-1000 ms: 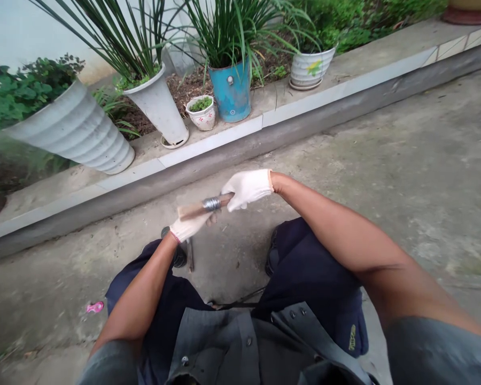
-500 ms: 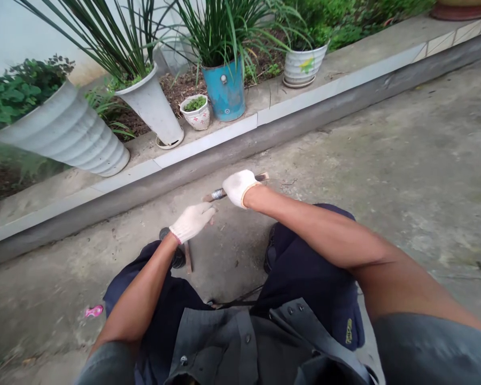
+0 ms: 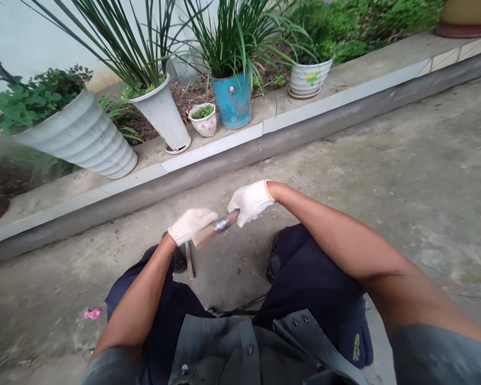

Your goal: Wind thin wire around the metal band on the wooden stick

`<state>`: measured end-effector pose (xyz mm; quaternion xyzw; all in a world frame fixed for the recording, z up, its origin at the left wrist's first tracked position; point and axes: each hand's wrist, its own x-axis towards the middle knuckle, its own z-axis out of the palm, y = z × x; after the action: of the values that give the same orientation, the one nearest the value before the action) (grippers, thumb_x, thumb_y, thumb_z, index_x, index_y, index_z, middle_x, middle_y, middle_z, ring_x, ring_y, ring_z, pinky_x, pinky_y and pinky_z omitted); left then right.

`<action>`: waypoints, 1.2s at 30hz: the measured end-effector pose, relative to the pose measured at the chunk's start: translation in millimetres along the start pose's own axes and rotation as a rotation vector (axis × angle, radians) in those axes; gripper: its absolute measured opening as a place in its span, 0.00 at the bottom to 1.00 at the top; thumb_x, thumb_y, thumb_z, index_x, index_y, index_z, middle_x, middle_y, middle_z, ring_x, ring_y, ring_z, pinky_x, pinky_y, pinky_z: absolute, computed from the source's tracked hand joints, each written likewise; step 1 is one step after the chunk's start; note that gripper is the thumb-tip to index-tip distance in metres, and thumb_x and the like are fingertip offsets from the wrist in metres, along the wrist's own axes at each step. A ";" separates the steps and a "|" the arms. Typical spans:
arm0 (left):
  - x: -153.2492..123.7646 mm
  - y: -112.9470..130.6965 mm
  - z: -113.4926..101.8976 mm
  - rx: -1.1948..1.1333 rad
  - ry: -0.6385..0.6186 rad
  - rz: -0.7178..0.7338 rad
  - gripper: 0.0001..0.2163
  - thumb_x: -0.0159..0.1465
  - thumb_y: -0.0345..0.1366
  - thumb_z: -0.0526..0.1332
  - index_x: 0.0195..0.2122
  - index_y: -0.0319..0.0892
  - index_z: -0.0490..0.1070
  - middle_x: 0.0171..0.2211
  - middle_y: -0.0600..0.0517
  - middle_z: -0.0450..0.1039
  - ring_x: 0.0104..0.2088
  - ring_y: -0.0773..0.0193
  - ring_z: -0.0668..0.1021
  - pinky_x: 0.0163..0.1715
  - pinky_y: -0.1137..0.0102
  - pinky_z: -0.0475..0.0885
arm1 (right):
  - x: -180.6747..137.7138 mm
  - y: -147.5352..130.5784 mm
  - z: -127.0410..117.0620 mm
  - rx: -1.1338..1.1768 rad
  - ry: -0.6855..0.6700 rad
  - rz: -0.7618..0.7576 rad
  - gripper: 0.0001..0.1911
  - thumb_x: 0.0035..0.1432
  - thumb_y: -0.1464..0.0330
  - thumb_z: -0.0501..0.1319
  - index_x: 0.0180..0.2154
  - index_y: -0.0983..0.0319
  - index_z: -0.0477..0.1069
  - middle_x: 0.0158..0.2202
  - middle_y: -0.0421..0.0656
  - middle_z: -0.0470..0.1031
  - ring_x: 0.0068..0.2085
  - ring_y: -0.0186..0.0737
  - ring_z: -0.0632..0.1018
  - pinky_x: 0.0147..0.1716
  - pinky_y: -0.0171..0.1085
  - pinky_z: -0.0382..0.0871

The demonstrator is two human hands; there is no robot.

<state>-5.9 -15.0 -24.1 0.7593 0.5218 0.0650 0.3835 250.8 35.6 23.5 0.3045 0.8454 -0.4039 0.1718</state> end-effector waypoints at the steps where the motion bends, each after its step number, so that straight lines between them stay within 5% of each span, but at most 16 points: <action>1: 0.5 -1.2 0.0 0.000 0.009 0.006 0.19 0.70 0.50 0.57 0.31 0.42 0.77 0.28 0.54 0.76 0.28 0.65 0.73 0.31 0.71 0.65 | -3.0 -0.5 -2.9 0.081 0.055 0.002 0.12 0.55 0.60 0.65 0.38 0.61 0.77 0.27 0.38 0.77 0.28 0.34 0.75 0.29 0.32 0.61; 5: 2.7 2.2 3.3 0.046 0.104 -0.057 0.24 0.74 0.52 0.50 0.29 0.42 0.74 0.27 0.52 0.75 0.29 0.62 0.75 0.34 0.68 0.67 | -1.8 -5.5 -13.1 0.162 0.369 0.075 0.14 0.59 0.58 0.63 0.41 0.61 0.76 0.30 0.40 0.79 0.30 0.35 0.76 0.30 0.32 0.61; 10: 3.0 14.6 11.7 0.146 0.078 -0.031 0.17 0.76 0.43 0.50 0.37 0.45 0.75 0.30 0.53 0.77 0.32 0.61 0.77 0.36 0.69 0.66 | 18.6 -1.0 -13.8 -0.156 0.575 0.319 0.19 0.63 0.55 0.60 0.47 0.60 0.79 0.41 0.49 0.83 0.40 0.45 0.81 0.35 0.36 0.65; 14: 4.0 15.1 15.5 0.279 0.021 0.003 0.15 0.76 0.40 0.51 0.39 0.45 0.76 0.31 0.51 0.78 0.33 0.60 0.78 0.36 0.69 0.65 | 32.3 -5.1 0.1 -0.336 0.512 0.429 0.17 0.65 0.68 0.59 0.50 0.65 0.80 0.46 0.58 0.82 0.47 0.53 0.82 0.44 0.41 0.70; 19: 6.3 5.1 13.7 0.403 0.037 0.043 0.18 0.76 0.44 0.50 0.40 0.46 0.78 0.32 0.49 0.78 0.32 0.59 0.77 0.34 0.68 0.63 | 42.6 -21.8 19.7 -0.462 0.263 0.436 0.15 0.62 0.74 0.61 0.47 0.69 0.83 0.46 0.62 0.82 0.49 0.59 0.82 0.47 0.48 0.72; 23: 4.7 0.2 10.0 0.433 0.007 0.090 0.16 0.74 0.45 0.53 0.36 0.46 0.78 0.32 0.51 0.78 0.31 0.61 0.75 0.31 0.68 0.61 | 41.6 -22.6 28.8 -0.519 0.119 0.266 0.14 0.57 0.74 0.64 0.44 0.68 0.84 0.43 0.59 0.83 0.45 0.55 0.82 0.44 0.45 0.71; 28: -2.9 1.9 4.2 0.178 -0.042 0.045 0.17 0.70 0.50 0.57 0.35 0.46 0.79 0.31 0.56 0.78 0.31 0.64 0.75 0.31 0.71 0.63 | 18.2 -5.8 17.6 -0.321 -0.103 -0.020 0.12 0.52 0.65 0.67 0.39 0.62 0.81 0.32 0.43 0.80 0.32 0.39 0.77 0.34 0.36 0.63; 32: -4.0 -1.6 3.7 -0.006 -0.021 0.051 0.21 0.71 0.52 0.56 0.33 0.42 0.79 0.29 0.54 0.78 0.30 0.64 0.75 0.31 0.72 0.66 | -0.9 3.9 2.2 0.015 -0.002 -0.070 0.14 0.53 0.59 0.67 0.38 0.61 0.78 0.26 0.37 0.76 0.28 0.33 0.73 0.31 0.32 0.60; 36: 0.5 -0.7 8.5 -0.060 0.120 0.005 0.21 0.72 0.52 0.55 0.32 0.42 0.77 0.29 0.51 0.78 0.30 0.62 0.77 0.34 0.69 0.69 | 0.6 -1.0 -7.0 0.232 0.304 0.006 0.15 0.57 0.55 0.64 0.39 0.60 0.76 0.29 0.38 0.79 0.29 0.34 0.77 0.31 0.32 0.63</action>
<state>-2.0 -18.8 -30.6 0.7434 0.5399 0.1271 0.3738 249.4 40.8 28.0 0.3822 0.8085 -0.4474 0.0072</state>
